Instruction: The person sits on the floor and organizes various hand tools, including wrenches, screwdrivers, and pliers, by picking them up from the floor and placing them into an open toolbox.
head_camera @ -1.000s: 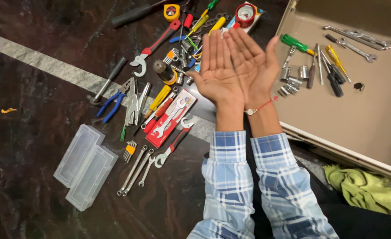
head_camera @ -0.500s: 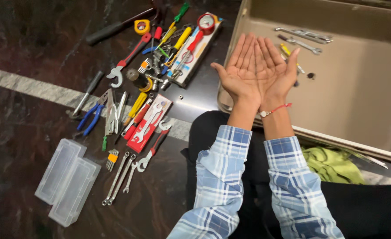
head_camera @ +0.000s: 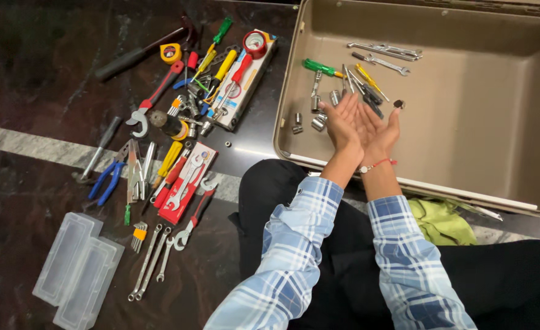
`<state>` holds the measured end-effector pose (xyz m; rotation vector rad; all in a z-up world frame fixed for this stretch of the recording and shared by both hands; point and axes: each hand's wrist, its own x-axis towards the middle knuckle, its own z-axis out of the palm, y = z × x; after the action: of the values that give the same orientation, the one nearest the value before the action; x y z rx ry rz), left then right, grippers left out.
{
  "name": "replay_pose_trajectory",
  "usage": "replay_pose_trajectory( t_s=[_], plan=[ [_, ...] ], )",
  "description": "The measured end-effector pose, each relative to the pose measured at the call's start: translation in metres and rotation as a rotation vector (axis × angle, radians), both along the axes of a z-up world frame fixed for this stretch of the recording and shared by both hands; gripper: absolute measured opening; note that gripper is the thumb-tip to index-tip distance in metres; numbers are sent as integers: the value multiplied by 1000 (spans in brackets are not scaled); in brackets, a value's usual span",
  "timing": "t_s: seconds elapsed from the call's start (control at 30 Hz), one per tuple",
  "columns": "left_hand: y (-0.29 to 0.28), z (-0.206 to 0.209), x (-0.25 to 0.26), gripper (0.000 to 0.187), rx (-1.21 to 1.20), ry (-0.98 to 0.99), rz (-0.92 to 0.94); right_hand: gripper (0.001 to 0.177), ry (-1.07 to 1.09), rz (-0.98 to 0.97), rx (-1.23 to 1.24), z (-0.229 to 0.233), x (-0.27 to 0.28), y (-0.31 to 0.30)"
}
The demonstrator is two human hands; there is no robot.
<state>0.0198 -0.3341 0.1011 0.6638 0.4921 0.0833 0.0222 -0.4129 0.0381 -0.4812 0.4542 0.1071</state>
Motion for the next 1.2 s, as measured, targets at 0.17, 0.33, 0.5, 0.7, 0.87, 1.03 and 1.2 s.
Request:
replay_pose_trajectory(
  t_s=[0.17,0.33,0.5,0.7,0.87,1.03,1.2],
  plan=[
    [-9,-37,14,103,-38,134,-45,87,182,-54,32,-47,12,-15],
    [-12,-35,17,104,-40,249,-100,86,240,-124,38,-56,15,-18],
    [-14,-13,19,106,-9,236,-99,86,247,-205,31,-44,12,-19],
    [-18,-20,27,95,118,278,-93,89,251,-157,19,-42,13,-21],
    [-28,-72,63,82,139,159,85,88,259,-193,-11,-56,19,-20],
    [-36,-102,86,81,92,139,174,87,239,-220,18,-75,24,-22],
    [-21,-58,78,89,429,302,24,80,258,-274,-109,-69,26,-26]
  ],
)
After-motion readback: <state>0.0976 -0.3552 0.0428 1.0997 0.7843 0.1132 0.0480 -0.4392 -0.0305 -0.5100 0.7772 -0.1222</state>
